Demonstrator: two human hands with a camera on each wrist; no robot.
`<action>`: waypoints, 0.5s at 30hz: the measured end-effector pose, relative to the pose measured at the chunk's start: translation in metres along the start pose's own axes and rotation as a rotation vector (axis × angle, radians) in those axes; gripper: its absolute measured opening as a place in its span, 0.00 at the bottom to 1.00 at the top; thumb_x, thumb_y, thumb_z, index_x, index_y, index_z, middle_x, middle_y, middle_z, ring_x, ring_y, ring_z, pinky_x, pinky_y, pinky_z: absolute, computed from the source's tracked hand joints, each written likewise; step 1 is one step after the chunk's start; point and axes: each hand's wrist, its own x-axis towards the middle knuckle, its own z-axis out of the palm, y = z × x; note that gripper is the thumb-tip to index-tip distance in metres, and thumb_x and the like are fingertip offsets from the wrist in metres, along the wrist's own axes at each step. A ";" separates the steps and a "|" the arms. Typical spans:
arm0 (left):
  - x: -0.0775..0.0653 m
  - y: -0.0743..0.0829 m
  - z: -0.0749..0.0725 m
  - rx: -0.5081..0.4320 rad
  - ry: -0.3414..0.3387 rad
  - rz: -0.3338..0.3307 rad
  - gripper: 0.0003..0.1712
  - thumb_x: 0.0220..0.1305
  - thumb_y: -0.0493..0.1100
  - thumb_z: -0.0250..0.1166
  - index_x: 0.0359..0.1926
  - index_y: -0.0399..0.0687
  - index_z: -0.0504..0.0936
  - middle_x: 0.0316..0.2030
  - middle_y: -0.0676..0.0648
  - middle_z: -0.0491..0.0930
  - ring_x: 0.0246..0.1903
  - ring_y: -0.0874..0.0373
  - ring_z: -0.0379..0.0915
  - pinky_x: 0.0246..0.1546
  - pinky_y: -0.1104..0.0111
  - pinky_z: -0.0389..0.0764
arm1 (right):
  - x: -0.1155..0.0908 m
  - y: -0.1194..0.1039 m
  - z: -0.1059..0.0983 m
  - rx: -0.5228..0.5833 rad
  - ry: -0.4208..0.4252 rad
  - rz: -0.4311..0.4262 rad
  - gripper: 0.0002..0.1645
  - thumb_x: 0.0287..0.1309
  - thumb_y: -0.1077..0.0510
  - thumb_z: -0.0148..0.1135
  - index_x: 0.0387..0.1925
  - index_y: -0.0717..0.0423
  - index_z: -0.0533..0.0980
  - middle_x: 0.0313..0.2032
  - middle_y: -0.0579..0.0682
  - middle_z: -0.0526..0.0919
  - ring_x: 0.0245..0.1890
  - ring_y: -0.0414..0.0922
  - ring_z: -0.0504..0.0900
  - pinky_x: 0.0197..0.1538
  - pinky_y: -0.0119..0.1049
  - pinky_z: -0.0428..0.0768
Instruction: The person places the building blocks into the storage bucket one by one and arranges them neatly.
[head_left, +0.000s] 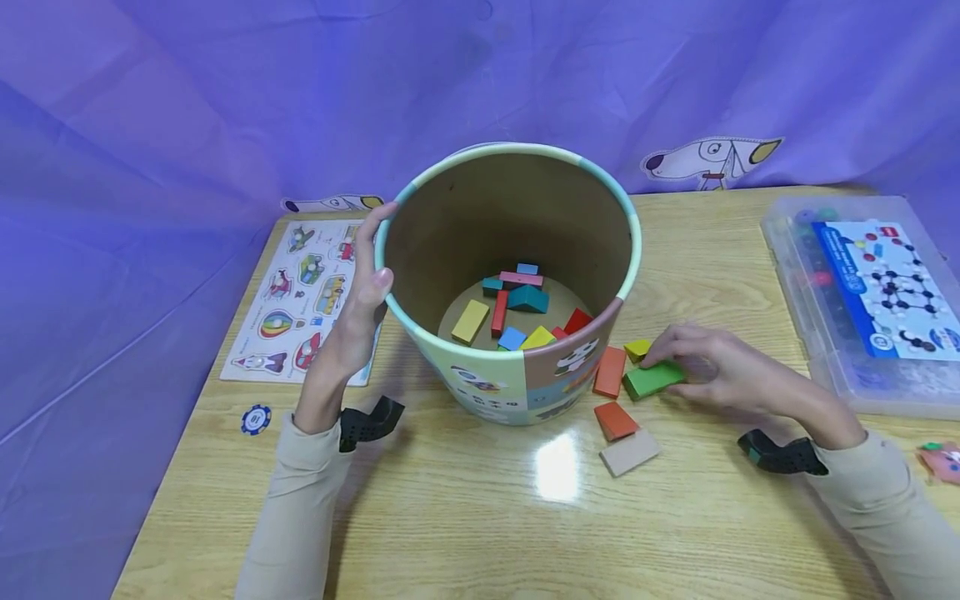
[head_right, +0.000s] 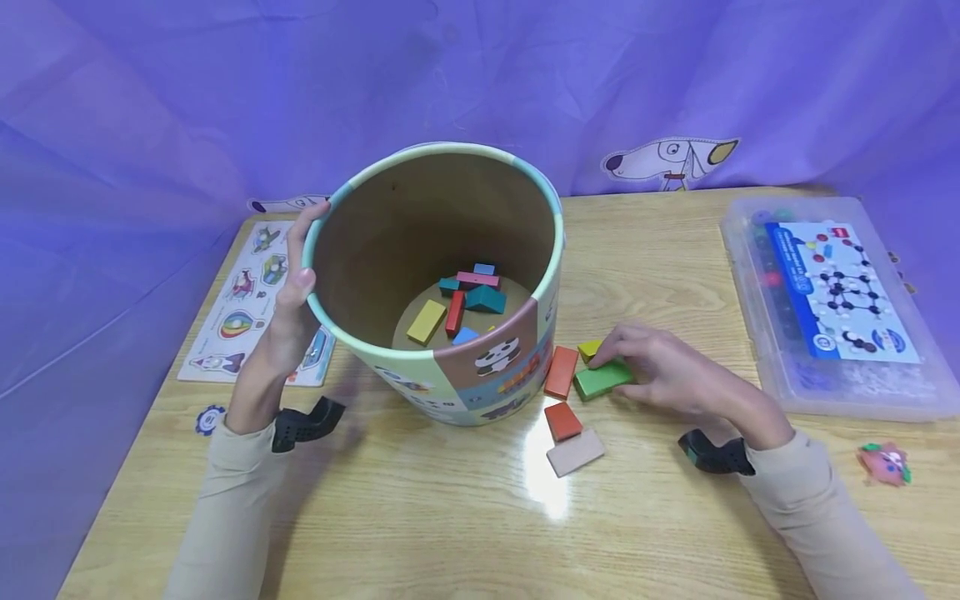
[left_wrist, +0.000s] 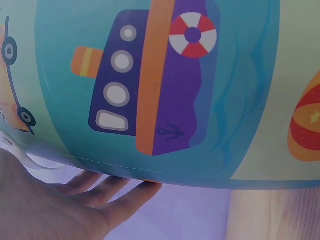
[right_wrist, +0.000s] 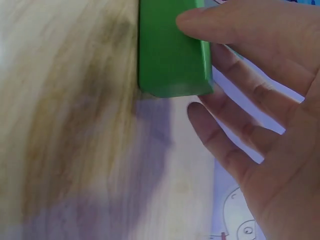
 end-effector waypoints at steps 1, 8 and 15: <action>0.000 0.000 0.000 -0.003 -0.002 0.002 0.49 0.58 0.72 0.55 0.74 0.59 0.48 0.71 0.46 0.53 0.69 0.45 0.50 0.61 0.42 0.58 | -0.001 0.000 0.000 0.004 -0.006 0.001 0.27 0.43 0.66 0.76 0.46 0.43 0.82 0.45 0.37 0.81 0.47 0.33 0.77 0.55 0.14 0.66; 0.000 0.000 -0.001 -0.006 0.001 0.008 0.49 0.59 0.71 0.55 0.74 0.59 0.48 0.71 0.46 0.53 0.69 0.46 0.51 0.62 0.45 0.58 | -0.002 0.000 0.005 -0.016 -0.009 -0.007 0.28 0.41 0.66 0.77 0.48 0.46 0.82 0.45 0.37 0.82 0.44 0.34 0.78 0.53 0.15 0.68; 0.000 0.000 0.000 0.000 -0.002 0.003 0.48 0.59 0.71 0.54 0.73 0.59 0.48 0.71 0.46 0.53 0.68 0.46 0.51 0.61 0.45 0.59 | -0.006 -0.004 0.002 -0.078 0.004 -0.024 0.29 0.36 0.67 0.77 0.45 0.45 0.82 0.43 0.37 0.82 0.43 0.34 0.78 0.51 0.16 0.69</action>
